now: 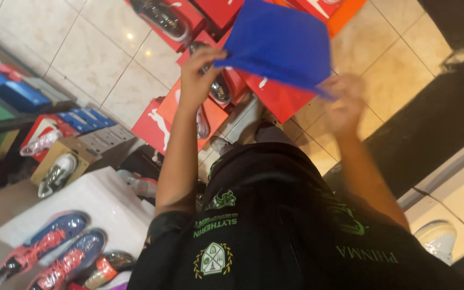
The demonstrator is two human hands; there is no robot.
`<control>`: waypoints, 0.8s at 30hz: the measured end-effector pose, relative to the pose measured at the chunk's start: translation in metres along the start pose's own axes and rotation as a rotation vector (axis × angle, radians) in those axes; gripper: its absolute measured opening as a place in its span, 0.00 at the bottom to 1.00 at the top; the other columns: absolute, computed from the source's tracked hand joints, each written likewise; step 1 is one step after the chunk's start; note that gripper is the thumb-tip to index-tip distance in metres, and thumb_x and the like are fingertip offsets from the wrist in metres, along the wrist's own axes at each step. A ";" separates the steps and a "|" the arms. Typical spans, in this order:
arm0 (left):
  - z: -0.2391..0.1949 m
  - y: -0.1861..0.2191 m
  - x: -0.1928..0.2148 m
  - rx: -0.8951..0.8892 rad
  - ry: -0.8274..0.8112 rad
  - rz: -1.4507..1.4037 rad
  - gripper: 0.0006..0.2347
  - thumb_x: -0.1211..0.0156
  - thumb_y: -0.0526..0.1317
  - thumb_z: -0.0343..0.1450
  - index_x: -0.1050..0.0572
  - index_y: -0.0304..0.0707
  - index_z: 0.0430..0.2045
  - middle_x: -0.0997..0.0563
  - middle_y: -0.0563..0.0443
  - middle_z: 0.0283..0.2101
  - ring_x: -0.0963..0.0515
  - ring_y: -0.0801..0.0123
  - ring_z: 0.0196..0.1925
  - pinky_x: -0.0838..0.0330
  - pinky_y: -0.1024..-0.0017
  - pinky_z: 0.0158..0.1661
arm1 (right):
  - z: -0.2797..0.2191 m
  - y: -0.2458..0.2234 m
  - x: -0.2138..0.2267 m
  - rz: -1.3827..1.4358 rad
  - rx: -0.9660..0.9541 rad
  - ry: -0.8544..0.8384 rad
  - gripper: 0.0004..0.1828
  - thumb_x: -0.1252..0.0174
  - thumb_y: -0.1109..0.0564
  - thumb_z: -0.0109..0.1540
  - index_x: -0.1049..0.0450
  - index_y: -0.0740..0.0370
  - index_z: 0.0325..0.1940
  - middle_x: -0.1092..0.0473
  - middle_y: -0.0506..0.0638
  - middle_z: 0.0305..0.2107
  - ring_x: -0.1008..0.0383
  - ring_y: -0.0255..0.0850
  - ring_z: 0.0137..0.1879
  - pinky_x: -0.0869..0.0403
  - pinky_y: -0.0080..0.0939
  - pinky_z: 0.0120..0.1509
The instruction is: Cleaning shoes and wiping down shoe boxes in a storage room.
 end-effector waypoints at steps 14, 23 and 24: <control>-0.078 -0.189 -0.064 0.537 0.016 0.187 0.13 0.30 0.46 0.72 0.22 0.35 0.27 0.24 0.39 0.23 0.24 0.49 0.28 0.31 0.57 0.37 | -0.050 0.114 0.024 -0.678 -0.271 -0.115 0.09 0.29 0.57 0.65 0.19 0.65 0.45 0.24 0.61 0.32 0.22 0.53 0.39 0.25 0.50 0.45; 0.045 -0.096 -0.089 0.438 0.033 -0.095 0.08 0.45 0.46 0.75 0.32 0.46 0.31 0.25 0.58 0.32 0.15 0.72 0.31 0.27 0.76 0.37 | 0.034 0.094 0.029 -0.464 -0.302 -0.006 0.02 0.39 0.61 0.69 0.23 0.61 0.46 0.25 0.47 0.35 0.27 0.35 0.41 0.25 0.34 0.46; 0.055 -0.079 -0.084 0.434 0.037 -0.092 0.08 0.45 0.46 0.75 0.32 0.46 0.31 0.25 0.58 0.32 0.15 0.72 0.31 0.27 0.76 0.37 | 0.043 0.076 0.028 -0.460 -0.298 -0.010 0.02 0.39 0.61 0.69 0.23 0.61 0.46 0.25 0.47 0.35 0.27 0.35 0.41 0.25 0.34 0.46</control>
Point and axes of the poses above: each hand's wrist, its own z-axis towards the middle knuckle, its own x-axis out of the back of the hand, y = z × x, the point moved 2 cm from there along z, towards the middle knuckle
